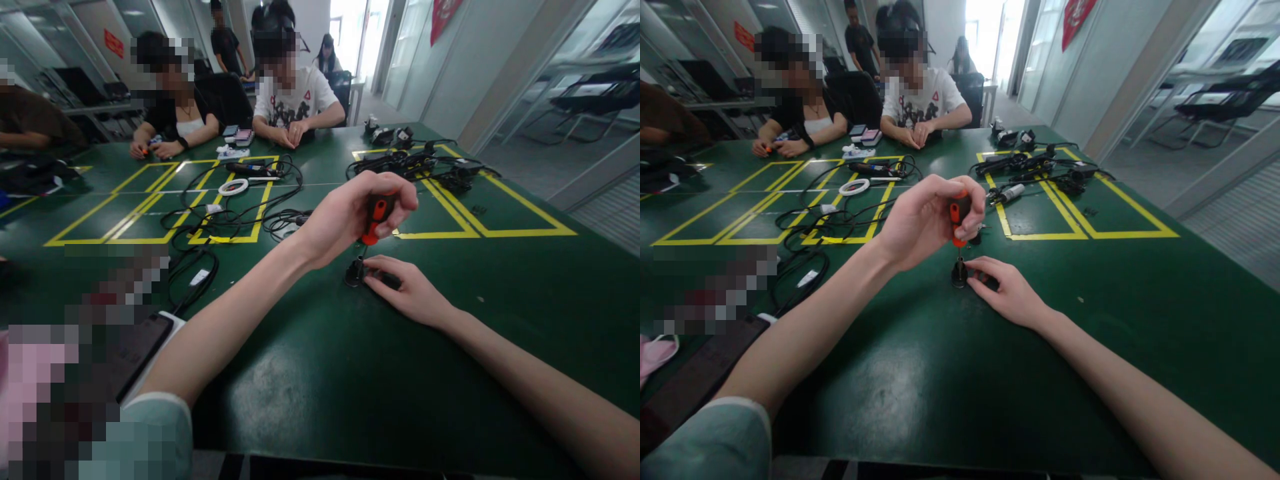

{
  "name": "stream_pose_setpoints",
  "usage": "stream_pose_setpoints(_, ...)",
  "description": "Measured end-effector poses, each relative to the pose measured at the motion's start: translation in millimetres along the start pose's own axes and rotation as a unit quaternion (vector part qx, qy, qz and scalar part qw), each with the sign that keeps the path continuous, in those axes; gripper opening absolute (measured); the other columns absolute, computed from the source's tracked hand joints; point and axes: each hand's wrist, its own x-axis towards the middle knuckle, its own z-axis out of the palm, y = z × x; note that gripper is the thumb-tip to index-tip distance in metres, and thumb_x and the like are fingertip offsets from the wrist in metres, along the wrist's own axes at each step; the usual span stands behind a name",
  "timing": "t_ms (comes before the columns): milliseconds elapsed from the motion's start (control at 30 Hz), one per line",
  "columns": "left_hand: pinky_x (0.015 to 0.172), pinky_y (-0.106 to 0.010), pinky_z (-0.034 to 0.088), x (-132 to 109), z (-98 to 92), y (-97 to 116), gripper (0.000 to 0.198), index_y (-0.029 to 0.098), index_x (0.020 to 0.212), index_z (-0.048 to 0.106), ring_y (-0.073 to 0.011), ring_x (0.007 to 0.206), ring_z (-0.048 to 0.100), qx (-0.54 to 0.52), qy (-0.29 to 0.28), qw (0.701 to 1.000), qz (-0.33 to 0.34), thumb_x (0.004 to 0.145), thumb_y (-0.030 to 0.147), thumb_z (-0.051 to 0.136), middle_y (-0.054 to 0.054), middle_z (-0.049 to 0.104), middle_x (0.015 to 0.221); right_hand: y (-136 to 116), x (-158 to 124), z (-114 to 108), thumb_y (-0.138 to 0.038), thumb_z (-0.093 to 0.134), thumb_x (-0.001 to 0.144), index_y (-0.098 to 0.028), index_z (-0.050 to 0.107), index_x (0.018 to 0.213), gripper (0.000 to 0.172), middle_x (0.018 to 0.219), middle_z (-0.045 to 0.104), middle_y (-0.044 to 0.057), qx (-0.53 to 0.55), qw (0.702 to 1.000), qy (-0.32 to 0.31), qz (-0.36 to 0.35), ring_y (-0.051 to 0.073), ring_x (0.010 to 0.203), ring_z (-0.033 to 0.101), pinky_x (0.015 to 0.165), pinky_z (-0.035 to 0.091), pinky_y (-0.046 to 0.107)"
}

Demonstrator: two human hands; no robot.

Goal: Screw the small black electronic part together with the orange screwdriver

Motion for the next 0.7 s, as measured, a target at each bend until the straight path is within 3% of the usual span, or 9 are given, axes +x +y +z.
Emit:
stream_pose_setpoints(133,0.067,-0.020,0.050,-0.6,0.6,-1.5,0.013,0.016,0.082,0.056,-0.0068,0.069,0.059,0.004,0.012,1.000,0.001,0.092,0.023,0.059,0.002,0.059,0.077,0.7,0.4,0.6,-0.025,0.061,0.096,-0.018,0.074,0.111,0.021,0.108,0.078,0.011,0.009,1.000,-0.002,0.001,0.022,0.079,0.072,0.076,0.063,0.037)
stream_pose_setpoints(200,0.064,-0.020,0.049,0.0,0.7,-3.0,0.018,0.019,0.082,0.048,-0.0066,0.066,0.058,0.015,0.018,1.000,-0.001,0.089,0.023,0.065,0.003,0.061,0.076,0.8,0.8,0.9,-0.025,0.061,0.096,-0.019,0.074,0.112,0.022,0.108,0.078,0.011,0.010,1.000,-0.004,0.002,0.022,0.080,0.072,0.076,0.063,0.037)
stream_pose_setpoints(300,0.052,-0.018,0.037,1.2,-0.6,-4.3,0.028,0.021,0.082,0.042,-0.0041,0.053,0.047,0.030,0.018,0.999,0.002,0.087,0.027,0.070,0.006,0.056,0.068,0.4,1.2,1.3,-0.025,0.060,0.096,-0.020,0.074,0.114,0.023,0.108,0.078,0.010,0.007,1.000,-0.009,-0.005,0.022,0.080,0.072,0.076,0.063,0.038)
stream_pose_setpoints(400,0.048,-0.020,0.031,1.5,-2.6,-2.9,0.018,0.020,0.086,0.050,-0.0045,0.048,0.038,0.034,0.004,0.999,0.003,0.093,0.032,0.061,0.006,0.050,0.061,0.0,0.9,1.8,-0.024,0.059,0.097,-0.020,0.074,0.116,0.025,0.107,0.078,0.010,0.007,1.000,-0.014,-0.016,0.022,0.081,0.072,0.077,0.063,0.038)
stream_pose_setpoints(567,0.053,-0.024,0.042,0.4,-4.8,1.1,0.039,0.017,0.074,0.059,-0.0080,0.053,0.045,0.045,0.002,0.999,-0.016,0.101,0.035,0.038,0.000,0.049,0.062,1.1,0.3,2.3,-0.025,0.059,0.097,-0.018,0.072,0.116,0.024,0.106,0.078,0.011,0.000,1.000,-0.015,-0.019,0.022,0.082,0.072,0.077,0.062,0.036)
stream_pose_setpoints(700,0.064,-0.020,0.051,-0.3,-4.1,-0.3,0.021,0.016,0.078,0.058,-0.0063,0.065,0.058,0.029,0.000,1.000,-0.005,0.094,0.030,0.059,0.002,0.059,0.072,1.9,0.4,2.5,-0.024,0.060,0.097,-0.017,0.071,0.117,0.024,0.105,0.077,0.010,-0.002,1.000,-0.017,-0.023,0.021,0.080,0.071,0.076,0.061,0.035)
